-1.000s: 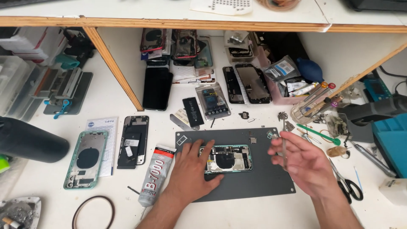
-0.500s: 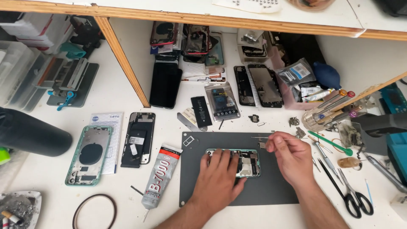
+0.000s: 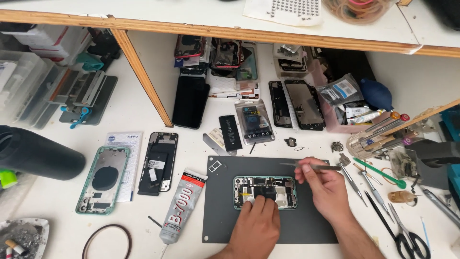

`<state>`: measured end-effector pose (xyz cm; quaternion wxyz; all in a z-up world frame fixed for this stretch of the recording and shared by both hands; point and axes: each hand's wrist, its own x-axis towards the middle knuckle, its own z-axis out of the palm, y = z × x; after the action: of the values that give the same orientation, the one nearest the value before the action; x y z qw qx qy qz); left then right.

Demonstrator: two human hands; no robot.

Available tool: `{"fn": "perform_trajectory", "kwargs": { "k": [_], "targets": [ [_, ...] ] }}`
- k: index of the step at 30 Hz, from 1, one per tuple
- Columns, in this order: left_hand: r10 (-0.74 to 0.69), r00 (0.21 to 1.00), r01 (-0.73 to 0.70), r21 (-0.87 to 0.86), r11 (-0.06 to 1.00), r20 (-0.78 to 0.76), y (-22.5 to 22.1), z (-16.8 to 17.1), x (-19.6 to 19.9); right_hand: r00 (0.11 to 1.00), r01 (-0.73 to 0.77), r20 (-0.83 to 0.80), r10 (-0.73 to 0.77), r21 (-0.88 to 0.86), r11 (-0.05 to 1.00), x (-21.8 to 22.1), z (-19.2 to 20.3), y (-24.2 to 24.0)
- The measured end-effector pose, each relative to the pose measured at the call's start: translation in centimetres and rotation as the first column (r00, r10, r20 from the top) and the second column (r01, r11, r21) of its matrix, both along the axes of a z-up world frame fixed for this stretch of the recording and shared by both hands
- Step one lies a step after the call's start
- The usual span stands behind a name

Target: The person is assembling the internal components of a smartphone, placing the motherboard into the frame and using a screwdriver to secure parts.

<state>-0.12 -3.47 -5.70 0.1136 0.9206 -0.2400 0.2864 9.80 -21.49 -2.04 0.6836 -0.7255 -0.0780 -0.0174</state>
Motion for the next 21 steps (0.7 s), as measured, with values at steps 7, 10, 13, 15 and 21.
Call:
{"fn": "perform_trajectory", "kwargs": {
  "k": [7,10,13,15,21],
  "targets": [
    [0.205,0.977,-0.201,0.075,0.977,-0.053,-2.1,0.1,0.7,0.993,-0.015,-0.12,0.012,-0.021,1.0,0.2,-0.2,0.3],
    [0.243,0.962,-0.239,0.041,0.97,-0.129,-2.3,-0.2,0.8,0.997,-0.018,-0.08,0.011,-0.08,0.997,-0.3,-0.5,0.4],
    [0.245,0.96,-0.239,0.058,0.969,-0.134,-2.3,0.0,0.8,1.0,-0.018,0.022,0.022,-0.198,0.98,-0.6,-0.2,0.8],
    [0.23,0.944,-0.227,0.041,0.973,-0.235,-2.4,0.1,0.9,0.997,-0.032,0.065,0.052,-0.272,0.962,-0.6,0.0,0.9],
    [0.223,0.949,-0.214,0.066,0.975,-0.222,-2.5,0.1,1.3,0.988,-0.038,0.129,0.083,-0.319,0.947,-0.4,-0.2,0.9]
  ]
}}
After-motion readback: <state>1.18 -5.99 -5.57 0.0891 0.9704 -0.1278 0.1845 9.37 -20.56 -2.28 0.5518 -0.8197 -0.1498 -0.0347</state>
